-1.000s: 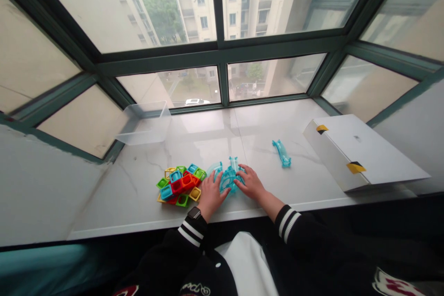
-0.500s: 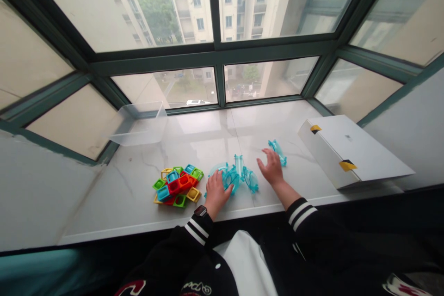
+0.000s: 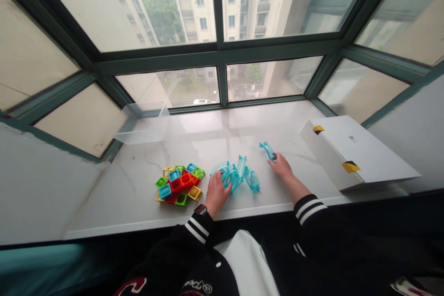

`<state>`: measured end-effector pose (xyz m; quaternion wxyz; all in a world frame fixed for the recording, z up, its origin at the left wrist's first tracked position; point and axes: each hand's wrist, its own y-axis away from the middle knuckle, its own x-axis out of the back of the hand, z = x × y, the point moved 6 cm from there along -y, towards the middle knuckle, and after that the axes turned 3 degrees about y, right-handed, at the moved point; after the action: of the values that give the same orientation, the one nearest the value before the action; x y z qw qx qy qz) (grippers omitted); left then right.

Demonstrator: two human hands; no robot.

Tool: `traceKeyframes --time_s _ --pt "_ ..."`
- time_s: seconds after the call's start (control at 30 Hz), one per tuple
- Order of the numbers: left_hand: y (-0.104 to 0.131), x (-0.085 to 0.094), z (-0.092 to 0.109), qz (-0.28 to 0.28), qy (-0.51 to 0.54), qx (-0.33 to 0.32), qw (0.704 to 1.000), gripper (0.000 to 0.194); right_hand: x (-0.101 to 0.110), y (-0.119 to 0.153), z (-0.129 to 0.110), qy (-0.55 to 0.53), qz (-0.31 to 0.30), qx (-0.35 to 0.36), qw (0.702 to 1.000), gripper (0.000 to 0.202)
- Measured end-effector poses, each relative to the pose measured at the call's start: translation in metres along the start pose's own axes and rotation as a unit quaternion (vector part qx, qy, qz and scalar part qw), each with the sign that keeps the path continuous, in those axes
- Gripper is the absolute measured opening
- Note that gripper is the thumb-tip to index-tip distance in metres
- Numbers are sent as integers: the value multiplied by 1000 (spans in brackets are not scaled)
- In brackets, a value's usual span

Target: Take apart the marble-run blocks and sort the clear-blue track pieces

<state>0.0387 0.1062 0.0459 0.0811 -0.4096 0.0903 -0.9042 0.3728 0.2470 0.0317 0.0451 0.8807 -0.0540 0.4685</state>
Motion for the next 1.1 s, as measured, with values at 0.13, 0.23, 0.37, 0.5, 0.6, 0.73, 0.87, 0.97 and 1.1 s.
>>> traceKeyframes --time_s 0.13,0.23,0.37,0.5,0.6,0.73,0.87,0.97,1.1 --pt "-1 4 -5 20 36 27 999 52 -10 37 -38 -71 -43 81 993 42" --pt "-2 7 -9 27 65 57 996 53 -13 61 -65 -110 -67 122 984 38" --pt "-3 13 -18 44 130 117 984 55 -12 78 -82 -117 -75 124 983 34" --pt "-5 17 -25 56 167 144 974 53 -11 87 -85 -106 -98 126 982 32" --pt "-7 20 -29 65 172 163 969 54 -12 94 -87 -80 -115 129 982 32" --pt "-8 21 -33 76 159 180 968 55 -13 100 -93 -59 -133 132 981 32" --pt "-8 22 -39 106 175 199 958 55 -7 102 -100 -35 -143 152 977 29" --pt "-8 25 -40 128 210 212 946 54 1 102 -102 -19 -144 161 976 27" --pt "-7 29 -39 149 268 241 921 54 -3 105 -105 -18 -168 164 972 30"
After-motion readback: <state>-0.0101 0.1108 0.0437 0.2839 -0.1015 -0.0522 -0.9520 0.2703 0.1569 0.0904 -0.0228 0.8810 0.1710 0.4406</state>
